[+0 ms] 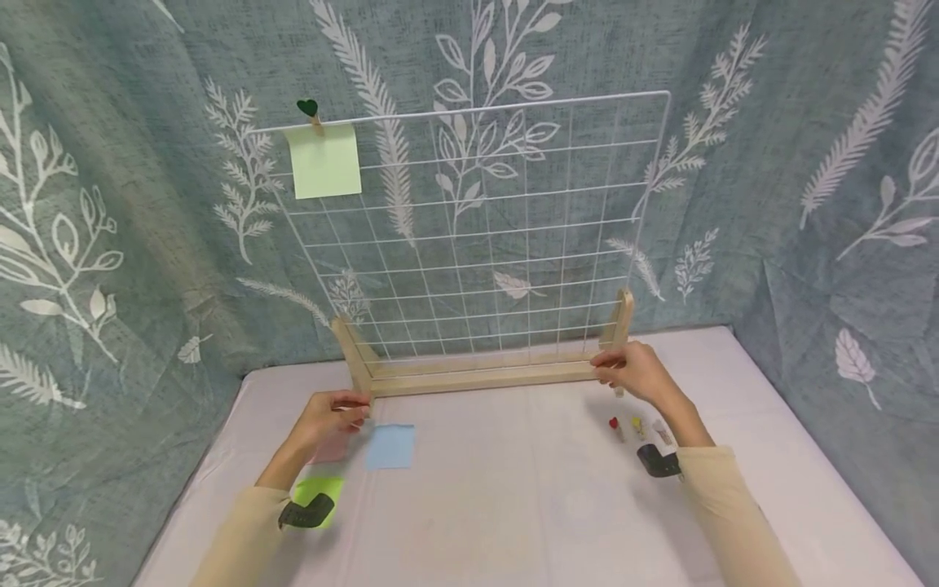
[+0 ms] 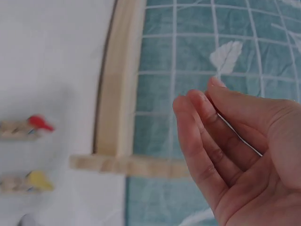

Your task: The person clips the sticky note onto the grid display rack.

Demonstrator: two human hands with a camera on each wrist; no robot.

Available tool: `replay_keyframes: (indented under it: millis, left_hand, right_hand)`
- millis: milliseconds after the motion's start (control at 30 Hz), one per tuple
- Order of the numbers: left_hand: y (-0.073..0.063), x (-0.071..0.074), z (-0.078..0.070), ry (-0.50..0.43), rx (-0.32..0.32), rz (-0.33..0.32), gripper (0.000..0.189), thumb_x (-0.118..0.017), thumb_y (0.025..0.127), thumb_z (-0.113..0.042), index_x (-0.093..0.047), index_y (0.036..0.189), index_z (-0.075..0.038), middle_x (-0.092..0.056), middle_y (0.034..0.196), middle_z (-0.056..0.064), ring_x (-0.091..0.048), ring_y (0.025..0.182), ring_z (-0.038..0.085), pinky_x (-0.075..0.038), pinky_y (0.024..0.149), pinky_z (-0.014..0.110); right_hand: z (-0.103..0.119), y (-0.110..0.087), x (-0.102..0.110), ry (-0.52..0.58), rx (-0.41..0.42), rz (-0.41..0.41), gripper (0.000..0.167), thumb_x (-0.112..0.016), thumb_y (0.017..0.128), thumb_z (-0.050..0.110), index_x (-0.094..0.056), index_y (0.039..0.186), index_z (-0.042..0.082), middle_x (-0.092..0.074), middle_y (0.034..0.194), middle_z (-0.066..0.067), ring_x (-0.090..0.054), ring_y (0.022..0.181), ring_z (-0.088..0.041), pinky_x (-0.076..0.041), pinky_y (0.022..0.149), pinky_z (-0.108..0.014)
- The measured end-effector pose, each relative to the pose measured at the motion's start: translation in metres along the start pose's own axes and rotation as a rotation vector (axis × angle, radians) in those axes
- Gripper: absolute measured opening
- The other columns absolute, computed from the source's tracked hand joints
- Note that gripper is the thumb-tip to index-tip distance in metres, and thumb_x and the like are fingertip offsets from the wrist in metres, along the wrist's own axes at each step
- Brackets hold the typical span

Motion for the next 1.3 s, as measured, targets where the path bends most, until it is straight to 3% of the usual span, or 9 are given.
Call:
replay_keyframes:
  millis: [300,567,800,967,1067,1300]
  left_hand:
    - [0.003,-0.011,0.015,0.074,0.044,-0.096,0.020,-0.063,0.089,0.008,-0.064,0.107,0.016,-0.066,0.094,0.025,-0.067,0.066,0.028,-0.061,0.060,0.037]
    - [0.011,-0.019,0.021,0.107,0.068,-0.129,0.018,-0.066,0.089,0.004,-0.067,0.105,0.012,-0.069,0.090,0.020,-0.066,0.065,0.024,-0.056,0.054,0.031]
    - [0.015,-0.022,0.024,0.092,0.084,-0.134,0.020,-0.067,0.089,0.004,-0.067,0.106,0.013,-0.070,0.087,0.019,-0.066,0.067,0.021,-0.055,0.053,0.029]
    - [0.020,-0.027,0.027,0.056,0.059,-0.133,0.019,-0.065,0.087,0.008,-0.065,0.104,0.016,-0.067,0.087,0.021,-0.064,0.068,0.018,-0.058,0.058,0.029]
    - [0.022,-0.030,0.031,0.045,0.047,-0.141,0.018,-0.065,0.085,0.011,-0.064,0.102,0.018,-0.067,0.082,0.017,-0.061,0.065,0.014,-0.058,0.058,0.027]
    - [0.025,-0.033,0.035,0.123,0.038,-0.178,0.015,-0.066,0.082,0.012,-0.067,0.097,0.017,-0.066,0.074,0.012,-0.060,0.059,0.013,-0.056,0.053,0.025]
  right_hand:
    - [-0.043,-0.008,0.002,0.023,-0.094,0.029,0.027,-0.064,0.094,0.006,-0.066,0.114,-0.012,-0.072,0.094,-0.020,-0.070,0.077,-0.032,-0.061,0.068,-0.046]
    - [-0.080,-0.017,0.014,-0.071,-0.213,0.028,0.027,-0.070,0.089,0.009,-0.069,0.105,-0.012,-0.071,0.092,-0.018,-0.067,0.073,-0.022,-0.059,0.061,-0.035]
    - [-0.106,-0.015,0.021,-0.069,-0.302,0.059,0.028,-0.074,0.085,0.010,-0.069,0.101,-0.013,-0.070,0.091,-0.017,-0.064,0.071,-0.016,-0.057,0.060,-0.030]
    - [-0.118,-0.009,0.021,-0.083,-0.315,0.071,0.030,-0.077,0.083,0.013,-0.070,0.098,-0.011,-0.069,0.084,-0.010,-0.057,0.069,-0.015,-0.050,0.058,-0.028]
    - [-0.122,-0.009,0.020,-0.086,-0.313,0.073,0.031,-0.079,0.082,0.014,-0.070,0.096,-0.011,-0.069,0.082,-0.009,-0.056,0.069,-0.014,-0.049,0.058,-0.028]
    - [-0.122,-0.008,0.016,-0.107,-0.286,0.053,0.031,-0.078,0.082,0.012,-0.069,0.098,-0.013,-0.069,0.081,-0.009,-0.057,0.068,-0.014,-0.050,0.057,-0.028]
Point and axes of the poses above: each hand's wrist, its own y-axis towards the middle knuckle, its own x-axis out of the back of the hand, z = x × y, the point moved 3 cm from there along y, towards the middle knuckle
